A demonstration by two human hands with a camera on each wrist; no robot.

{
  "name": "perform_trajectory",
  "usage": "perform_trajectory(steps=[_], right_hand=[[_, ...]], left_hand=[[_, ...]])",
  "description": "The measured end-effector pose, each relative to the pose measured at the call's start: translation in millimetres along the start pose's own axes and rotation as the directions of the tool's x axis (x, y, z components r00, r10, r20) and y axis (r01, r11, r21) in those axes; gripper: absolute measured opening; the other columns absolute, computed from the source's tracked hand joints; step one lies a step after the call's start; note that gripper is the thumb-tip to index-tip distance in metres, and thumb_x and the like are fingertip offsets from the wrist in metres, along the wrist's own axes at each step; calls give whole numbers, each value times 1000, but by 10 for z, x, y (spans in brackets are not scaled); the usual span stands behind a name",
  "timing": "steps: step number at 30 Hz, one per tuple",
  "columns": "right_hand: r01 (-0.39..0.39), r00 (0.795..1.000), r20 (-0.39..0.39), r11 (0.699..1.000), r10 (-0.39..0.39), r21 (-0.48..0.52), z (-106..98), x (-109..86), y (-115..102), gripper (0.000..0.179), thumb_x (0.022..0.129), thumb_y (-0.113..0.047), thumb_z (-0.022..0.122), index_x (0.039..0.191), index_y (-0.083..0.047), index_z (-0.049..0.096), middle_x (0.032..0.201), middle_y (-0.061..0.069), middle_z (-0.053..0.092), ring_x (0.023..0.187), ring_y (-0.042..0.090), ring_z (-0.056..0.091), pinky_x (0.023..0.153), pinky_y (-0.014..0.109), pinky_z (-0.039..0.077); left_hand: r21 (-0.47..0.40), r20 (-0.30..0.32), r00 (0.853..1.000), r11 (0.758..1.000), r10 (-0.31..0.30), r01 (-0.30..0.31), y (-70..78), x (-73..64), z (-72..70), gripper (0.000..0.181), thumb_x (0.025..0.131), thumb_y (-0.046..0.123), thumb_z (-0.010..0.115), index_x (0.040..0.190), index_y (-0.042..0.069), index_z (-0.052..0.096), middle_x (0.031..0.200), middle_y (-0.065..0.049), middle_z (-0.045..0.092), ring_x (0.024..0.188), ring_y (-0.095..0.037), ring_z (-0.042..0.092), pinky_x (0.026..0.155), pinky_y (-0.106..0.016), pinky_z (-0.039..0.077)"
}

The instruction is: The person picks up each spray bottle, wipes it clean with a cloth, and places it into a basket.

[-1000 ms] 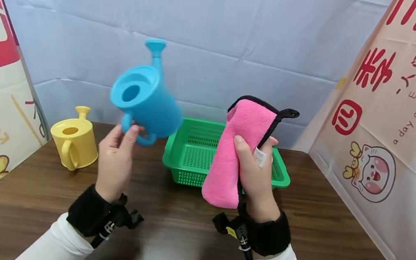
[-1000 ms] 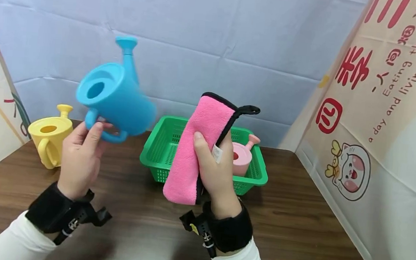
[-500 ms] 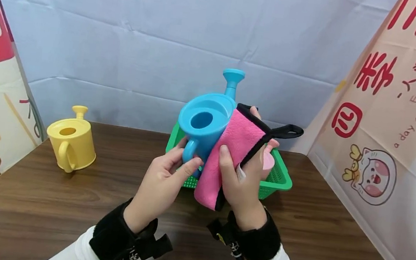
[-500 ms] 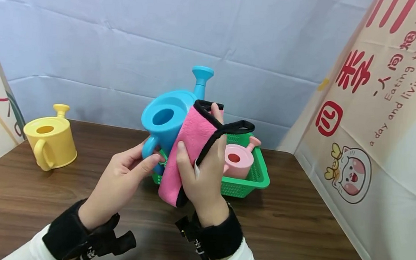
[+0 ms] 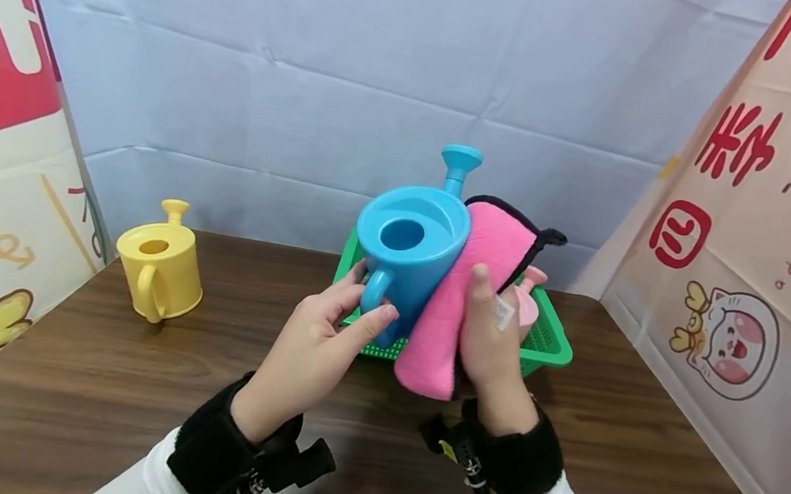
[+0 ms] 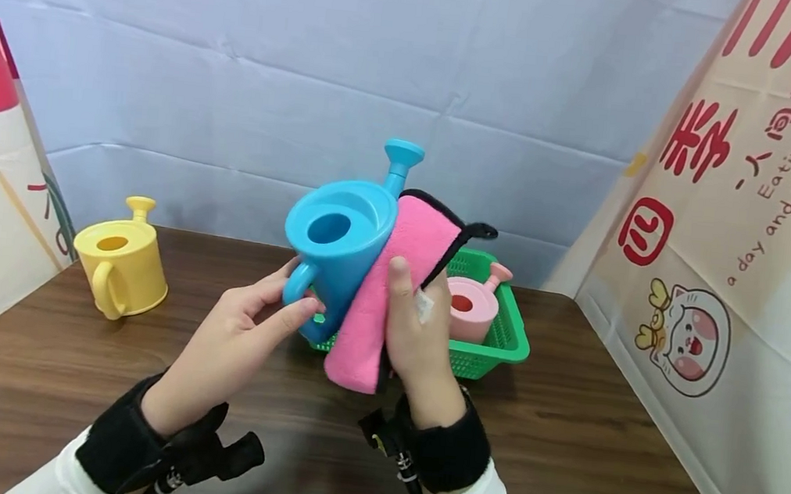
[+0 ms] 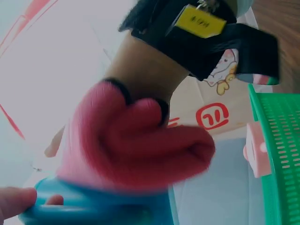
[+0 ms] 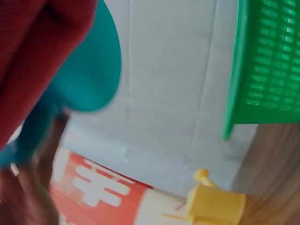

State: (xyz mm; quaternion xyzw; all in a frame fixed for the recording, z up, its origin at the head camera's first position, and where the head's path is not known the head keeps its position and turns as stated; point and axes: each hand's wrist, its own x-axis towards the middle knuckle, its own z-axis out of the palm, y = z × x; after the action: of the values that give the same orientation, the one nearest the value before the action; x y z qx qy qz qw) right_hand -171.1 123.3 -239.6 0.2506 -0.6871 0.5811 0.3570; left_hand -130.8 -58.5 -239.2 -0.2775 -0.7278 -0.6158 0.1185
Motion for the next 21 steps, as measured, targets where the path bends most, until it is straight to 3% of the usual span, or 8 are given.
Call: perform_trajectory(steps=[3,5,8,12,14,16,19,21], right_hand=[[238,971,14,963,-238,-126,217,-85,-36,69,93,-55,43,118,10,46,112,14,57,114,20,48,103,37,25],[384,922,31,902,-386,-198,344,-149,-71,69,93,-52,45,136,1,37,137,17,39,130,31,30,106,47,22],[522,847,45,812,-530,-262,419,-191,-109,63,94,-45,46,145,-11,30,148,18,22,134,45,14,106,59,10],[559,825,-7,819,-565,-130,360,-142,-113,58,93,-38,53,143,-15,33,149,15,22,134,47,12,106,57,18],[539,842,-36,842,-539,-22,295,-97,-108,61,93,-35,54,142,-7,33,149,18,22,134,45,13,106,54,21],[463,886,-67,881,-458,100,210,-50,-108,65,92,-35,56,141,0,31,147,19,25,135,41,18,106,49,25],[208,977,-107,946,-187,250,56,-27,-115,54,93,-36,54,128,4,43,125,13,52,118,26,46,99,35,36],[6,993,-110,947,31,320,-26,-35,-115,43,94,-41,51,117,-4,51,107,7,59,102,21,54,87,31,43]], left_hand=[[-13,-16,1000,1000,21,-21,-32,-4,6,24,95,20,56,109,3,64,147,-2,31,136,-11,25,80,-32,52],[-13,-33,999,999,31,-31,-47,-10,13,22,95,17,56,107,1,64,148,-4,30,136,-14,25,74,-30,53],[3,-43,997,998,60,-60,-52,-24,18,19,94,12,56,106,0,64,147,-6,32,135,-17,27,69,-30,53],[37,-25,995,995,96,-95,-11,-47,36,11,92,10,57,93,2,65,148,-3,31,133,-16,32,75,-29,53],[53,-17,994,993,104,-102,18,-51,46,10,91,10,57,85,4,63,148,-2,31,132,-14,34,76,-28,53],[69,-11,995,993,101,-100,39,-54,46,12,90,10,58,79,6,60,147,-4,32,130,-15,37,74,-27,53],[84,2,995,992,99,-99,52,-52,39,16,89,9,59,73,8,56,145,-8,34,131,-17,36,71,-29,54],[105,20,996,991,83,-85,47,-57,47,20,89,10,59,70,9,53,145,-9,34,133,-19,32,72,-31,54]])
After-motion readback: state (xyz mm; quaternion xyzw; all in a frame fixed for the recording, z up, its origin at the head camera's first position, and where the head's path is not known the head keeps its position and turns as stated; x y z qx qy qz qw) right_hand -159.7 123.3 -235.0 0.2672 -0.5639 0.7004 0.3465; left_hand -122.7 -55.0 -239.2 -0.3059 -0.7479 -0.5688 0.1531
